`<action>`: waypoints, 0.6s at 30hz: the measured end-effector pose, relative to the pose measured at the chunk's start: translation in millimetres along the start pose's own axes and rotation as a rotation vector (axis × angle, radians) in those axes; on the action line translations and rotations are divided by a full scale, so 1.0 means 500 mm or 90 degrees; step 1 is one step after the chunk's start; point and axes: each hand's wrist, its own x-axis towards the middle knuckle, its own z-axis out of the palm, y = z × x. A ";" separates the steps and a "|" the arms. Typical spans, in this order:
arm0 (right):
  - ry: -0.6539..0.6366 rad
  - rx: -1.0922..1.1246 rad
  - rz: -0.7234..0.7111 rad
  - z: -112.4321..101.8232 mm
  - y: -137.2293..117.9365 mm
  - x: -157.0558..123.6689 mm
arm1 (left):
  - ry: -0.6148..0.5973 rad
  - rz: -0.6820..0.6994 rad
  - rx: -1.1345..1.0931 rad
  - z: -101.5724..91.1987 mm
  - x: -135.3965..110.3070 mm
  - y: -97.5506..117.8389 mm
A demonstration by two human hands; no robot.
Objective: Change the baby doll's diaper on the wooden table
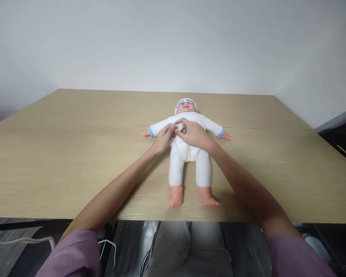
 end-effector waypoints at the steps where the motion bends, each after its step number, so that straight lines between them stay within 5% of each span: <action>1: -0.001 0.007 0.006 -0.002 0.000 0.001 | 0.006 0.016 -0.008 -0.002 -0.002 -0.006; 12: -0.001 0.017 0.045 -0.012 -0.004 -0.005 | 0.074 0.014 0.022 -0.006 -0.002 -0.094; 18: 0.105 -0.079 -0.012 0.001 -0.005 -0.004 | 0.145 0.011 0.038 -0.003 -0.021 -0.054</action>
